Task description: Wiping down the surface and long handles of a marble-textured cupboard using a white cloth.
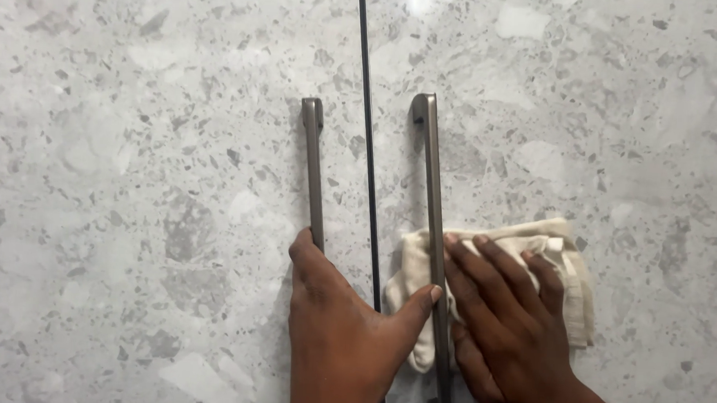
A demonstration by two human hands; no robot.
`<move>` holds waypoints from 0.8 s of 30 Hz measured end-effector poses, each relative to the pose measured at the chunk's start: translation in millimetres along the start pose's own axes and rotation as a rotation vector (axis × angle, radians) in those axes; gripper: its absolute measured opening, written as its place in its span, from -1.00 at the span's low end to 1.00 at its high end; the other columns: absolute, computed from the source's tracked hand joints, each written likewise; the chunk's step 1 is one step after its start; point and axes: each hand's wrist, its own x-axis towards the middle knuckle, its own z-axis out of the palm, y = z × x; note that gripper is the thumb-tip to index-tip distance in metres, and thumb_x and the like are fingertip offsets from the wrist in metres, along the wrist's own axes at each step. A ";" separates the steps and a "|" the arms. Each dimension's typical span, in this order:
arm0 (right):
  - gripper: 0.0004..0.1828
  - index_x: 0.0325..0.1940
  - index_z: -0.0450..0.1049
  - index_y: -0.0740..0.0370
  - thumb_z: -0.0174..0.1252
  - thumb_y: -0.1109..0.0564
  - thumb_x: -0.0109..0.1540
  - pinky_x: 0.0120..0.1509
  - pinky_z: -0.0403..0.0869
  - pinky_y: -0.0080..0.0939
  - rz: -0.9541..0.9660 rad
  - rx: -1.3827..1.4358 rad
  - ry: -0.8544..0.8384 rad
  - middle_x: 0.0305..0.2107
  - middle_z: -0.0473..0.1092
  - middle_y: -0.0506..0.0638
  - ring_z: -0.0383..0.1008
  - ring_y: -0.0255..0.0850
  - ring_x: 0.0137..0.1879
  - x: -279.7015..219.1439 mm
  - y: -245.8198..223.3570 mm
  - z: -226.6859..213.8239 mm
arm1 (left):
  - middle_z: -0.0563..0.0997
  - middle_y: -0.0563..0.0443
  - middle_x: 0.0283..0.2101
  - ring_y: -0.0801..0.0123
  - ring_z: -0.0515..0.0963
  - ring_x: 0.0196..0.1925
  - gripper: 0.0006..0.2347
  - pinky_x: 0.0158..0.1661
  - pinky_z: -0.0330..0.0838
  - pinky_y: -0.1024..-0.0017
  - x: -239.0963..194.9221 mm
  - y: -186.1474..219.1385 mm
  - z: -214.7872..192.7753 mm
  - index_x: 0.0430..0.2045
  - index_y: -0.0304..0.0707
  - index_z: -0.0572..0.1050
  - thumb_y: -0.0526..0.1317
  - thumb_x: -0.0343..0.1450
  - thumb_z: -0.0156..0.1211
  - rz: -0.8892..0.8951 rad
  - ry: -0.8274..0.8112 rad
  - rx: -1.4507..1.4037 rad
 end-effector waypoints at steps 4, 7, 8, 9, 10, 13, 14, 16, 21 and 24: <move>-0.25 0.36 0.25 0.27 0.07 0.04 0.07 0.50 -0.09 0.18 -0.037 0.024 -0.084 0.36 0.20 0.11 0.11 0.00 0.49 -34.3 1.6 -0.6 | 0.37 -0.60 0.17 -0.33 0.43 0.15 0.09 0.11 0.35 0.11 -1.2 12.9 -7.0 0.27 -0.57 0.00 -0.03 -0.04 0.67 -0.021 0.004 -0.003; -0.27 0.39 0.23 0.28 0.08 0.01 0.14 0.50 -0.09 0.19 -0.075 0.054 -0.125 0.37 0.19 0.13 0.10 0.01 0.50 -43.7 7.2 0.4 | 0.36 -0.56 0.17 -0.28 0.45 0.15 0.09 0.12 0.36 0.13 -2.3 10.3 -7.9 0.28 -0.56 -0.01 0.02 0.00 0.69 -0.087 -0.038 -0.013; -0.28 0.39 0.22 0.27 0.08 -0.01 0.17 0.51 -0.09 0.19 -0.088 0.047 -0.122 0.38 0.18 0.12 0.10 0.01 0.50 -41.4 9.1 0.6 | 0.36 -0.57 0.17 -0.29 0.44 0.16 0.09 0.12 0.36 0.13 -2.6 7.5 -6.4 0.28 -0.58 -0.01 0.00 0.00 0.67 -0.048 -0.024 -0.021; -0.30 0.40 0.22 0.25 0.08 -0.02 0.19 0.51 -0.08 0.19 -0.098 0.039 -0.115 0.38 0.18 0.10 0.09 0.00 0.51 -38.9 11.1 1.3 | 0.36 -0.58 0.18 -0.30 0.44 0.16 0.08 0.12 0.37 0.13 -2.3 4.8 -4.7 0.28 -0.61 -0.01 -0.02 -0.01 0.65 -0.006 -0.009 -0.029; -0.30 0.40 0.22 0.25 0.08 -0.02 0.19 0.51 -0.08 0.19 -0.098 0.045 -0.114 0.38 0.18 0.10 0.09 0.00 0.51 -28.4 11.1 1.0 | 0.36 -0.58 0.18 -0.30 0.44 0.16 0.08 0.12 0.37 0.13 -3.0 3.5 -5.7 0.28 -0.61 -0.01 -0.02 -0.01 0.65 -0.007 -0.007 -0.024; -0.29 0.40 0.22 0.23 0.07 -0.03 0.18 0.51 -0.07 0.17 -0.070 -0.032 -0.068 0.37 0.18 0.09 0.09 -0.01 0.50 6.4 17.8 0.8 | 0.33 -0.61 0.17 -0.34 0.40 0.20 0.09 0.14 0.35 0.11 -0.5 5.1 -5.7 0.26 -0.64 -0.05 0.03 0.03 0.67 0.002 -0.034 -0.010; -0.29 0.42 0.23 0.23 0.06 -0.02 0.20 0.52 -0.06 0.15 -0.030 -0.064 -0.033 0.38 0.18 0.08 0.09 -0.02 0.51 17.6 19.2 1.9 | 0.31 -0.61 0.20 -0.33 0.39 0.20 0.09 0.15 0.33 0.11 -0.2 7.1 -7.1 0.27 -0.63 -0.05 0.01 0.03 0.66 -0.001 -0.044 -0.009; -0.30 0.44 0.23 0.23 0.05 -0.01 0.22 0.53 -0.06 0.13 0.011 -0.101 -0.004 0.39 0.19 0.08 0.10 -0.03 0.51 30.3 18.7 3.8 | 0.29 -0.62 0.22 -0.33 0.38 0.20 0.09 0.15 0.31 0.11 -0.8 8.6 -7.9 0.29 -0.61 -0.06 -0.01 0.03 0.65 -0.007 -0.059 -0.014; -0.36 0.45 0.26 0.18 0.01 0.00 0.28 0.57 -0.06 0.11 0.077 -0.168 0.066 0.40 0.22 0.04 0.12 -0.04 0.51 31.4 13.5 8.3 | 0.32 -0.62 0.16 -0.33 0.42 0.20 0.11 0.17 0.34 0.11 -0.9 4.4 -4.2 0.32 -0.59 -0.06 0.03 0.04 0.65 -0.046 -0.069 0.009; -0.36 0.42 0.26 0.19 0.01 -0.04 0.25 0.55 -0.08 0.14 0.045 -0.110 0.049 0.38 0.21 0.06 0.11 -0.02 0.50 11.2 4.2 5.7 | 0.32 -0.62 0.17 -0.34 0.43 0.19 0.11 0.15 0.35 0.11 -0.4 3.6 -3.0 0.31 -0.57 -0.05 0.02 0.02 0.66 -0.032 -0.040 -0.005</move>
